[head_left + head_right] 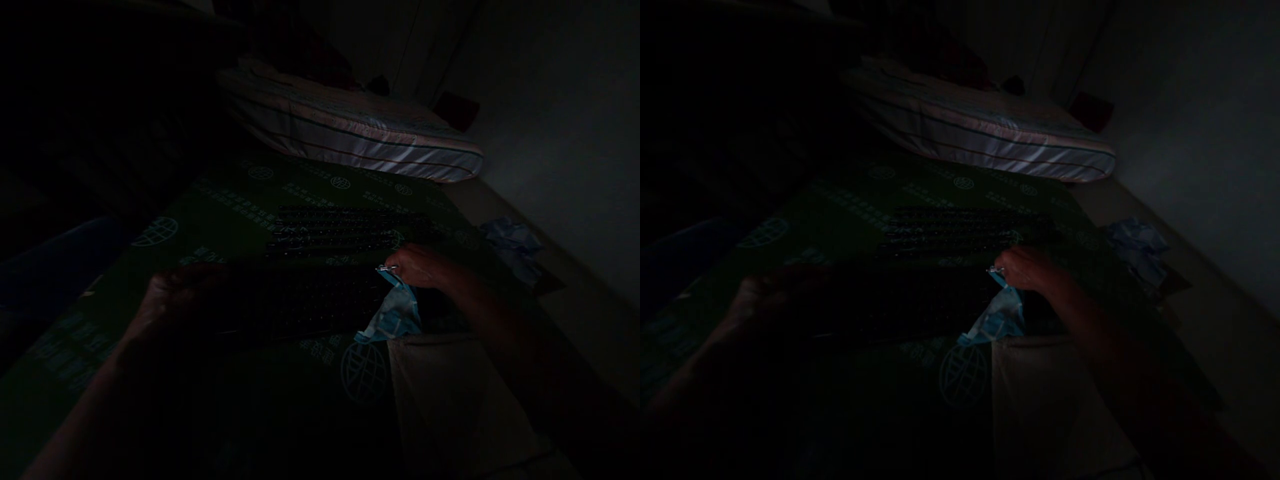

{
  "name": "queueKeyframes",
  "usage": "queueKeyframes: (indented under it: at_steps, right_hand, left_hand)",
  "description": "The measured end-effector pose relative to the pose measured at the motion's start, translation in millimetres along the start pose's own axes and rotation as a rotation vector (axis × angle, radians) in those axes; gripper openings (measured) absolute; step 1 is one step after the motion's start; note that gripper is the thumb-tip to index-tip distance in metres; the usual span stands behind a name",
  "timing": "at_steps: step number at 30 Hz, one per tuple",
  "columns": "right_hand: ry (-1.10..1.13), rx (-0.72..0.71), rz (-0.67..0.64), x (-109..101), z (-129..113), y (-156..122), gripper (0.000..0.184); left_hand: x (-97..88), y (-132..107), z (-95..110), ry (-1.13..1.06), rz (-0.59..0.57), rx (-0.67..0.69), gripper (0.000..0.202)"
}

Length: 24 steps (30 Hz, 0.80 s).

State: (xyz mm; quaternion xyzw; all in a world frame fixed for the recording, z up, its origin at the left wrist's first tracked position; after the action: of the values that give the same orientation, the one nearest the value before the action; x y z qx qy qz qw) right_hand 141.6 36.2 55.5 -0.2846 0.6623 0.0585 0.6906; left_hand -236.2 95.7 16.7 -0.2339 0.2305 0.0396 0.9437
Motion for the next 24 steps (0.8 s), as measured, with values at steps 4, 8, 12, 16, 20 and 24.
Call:
queueKeyframes:
  at_steps: [4, 8, 12, 16, 20, 24]
  right_hand:
    - [-0.005, 0.019, 0.019, 2, 1, -2, 0.021]
    - [0.024, 0.017, 0.012, 1, 0, -3, 0.020]
    - [0.026, 0.029, 0.012, 2, 2, -1, 0.020]
    - [0.040, 0.049, -0.009, 3, 5, -1, 0.021]
    - [0.045, 0.035, 0.013, 3, 4, -2, 0.022]
    - [0.051, 0.033, 0.026, 2, 3, -2, 0.020]
  left_hand:
    - [0.8, -3, 3, -0.023, 0.034, 0.006, 0.043]
    - [2.1, -9, 6, -0.047, 0.037, -0.015, 0.041]
    - [1.9, -10, 7, -0.059, 0.021, -0.056, 0.041]
    - [1.2, -8, 6, -0.050, -0.003, -0.042, 0.043]
    - [1.0, -8, 6, -0.003, 0.043, -0.039, 0.041]
    - [2.9, -12, 7, -0.045, 0.042, -0.032, 0.041]
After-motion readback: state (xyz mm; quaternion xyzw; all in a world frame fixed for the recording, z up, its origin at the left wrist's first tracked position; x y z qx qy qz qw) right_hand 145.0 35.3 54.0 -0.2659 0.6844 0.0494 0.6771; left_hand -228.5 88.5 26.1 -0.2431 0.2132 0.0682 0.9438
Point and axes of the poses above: each hand's wrist, its own y-axis towards the middle knuckle, its own x-axis out of the palm, z = x × y, the point moved 2 cm from there along y, towards the middle knuckle, and after that the axes turned 15 degrees about -x, right-handed, at the moved point
